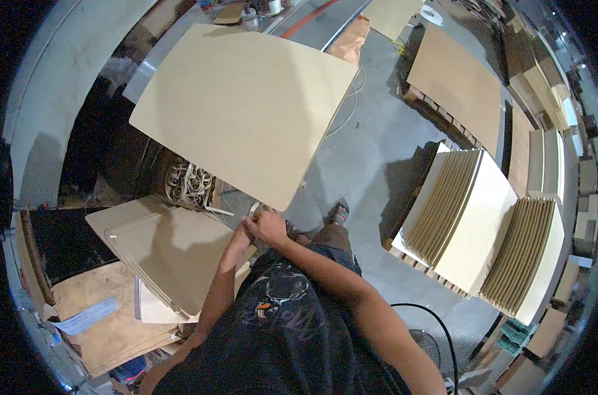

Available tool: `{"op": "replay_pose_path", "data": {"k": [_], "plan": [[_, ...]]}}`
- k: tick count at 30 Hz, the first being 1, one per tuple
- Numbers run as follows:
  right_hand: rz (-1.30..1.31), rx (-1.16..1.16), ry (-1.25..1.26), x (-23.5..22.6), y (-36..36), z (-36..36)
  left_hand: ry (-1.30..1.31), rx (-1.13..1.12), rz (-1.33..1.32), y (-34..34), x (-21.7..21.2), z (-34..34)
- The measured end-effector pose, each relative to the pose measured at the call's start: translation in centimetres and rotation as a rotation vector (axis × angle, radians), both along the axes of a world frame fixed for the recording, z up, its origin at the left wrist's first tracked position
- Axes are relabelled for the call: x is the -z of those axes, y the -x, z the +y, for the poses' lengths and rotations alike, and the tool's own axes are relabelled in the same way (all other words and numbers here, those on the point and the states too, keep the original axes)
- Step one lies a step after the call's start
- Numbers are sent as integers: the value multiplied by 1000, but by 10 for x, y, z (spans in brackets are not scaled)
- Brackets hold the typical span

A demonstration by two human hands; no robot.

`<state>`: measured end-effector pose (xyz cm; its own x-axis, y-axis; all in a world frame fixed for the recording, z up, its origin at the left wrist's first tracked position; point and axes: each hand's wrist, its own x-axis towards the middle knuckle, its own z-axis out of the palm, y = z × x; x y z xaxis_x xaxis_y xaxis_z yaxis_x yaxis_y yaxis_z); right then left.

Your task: Inspecting and manually trimming the edges of laminated furniture panels in a factory.

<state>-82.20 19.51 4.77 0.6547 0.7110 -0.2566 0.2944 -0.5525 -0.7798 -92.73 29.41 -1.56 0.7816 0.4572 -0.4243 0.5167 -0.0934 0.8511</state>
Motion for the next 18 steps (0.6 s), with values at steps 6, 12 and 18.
{"op": "replay_pose_path", "data": {"k": [6,12,18], "plan": [[-186,-226,151,0,-8,-32,266,-156,196,-32,-8,58],[-163,-335,168,-12,-36,-56,514,-1000,-75,-139,4,24],[-111,-402,154,-51,-53,-134,308,-1132,-66,-109,81,62]]}}
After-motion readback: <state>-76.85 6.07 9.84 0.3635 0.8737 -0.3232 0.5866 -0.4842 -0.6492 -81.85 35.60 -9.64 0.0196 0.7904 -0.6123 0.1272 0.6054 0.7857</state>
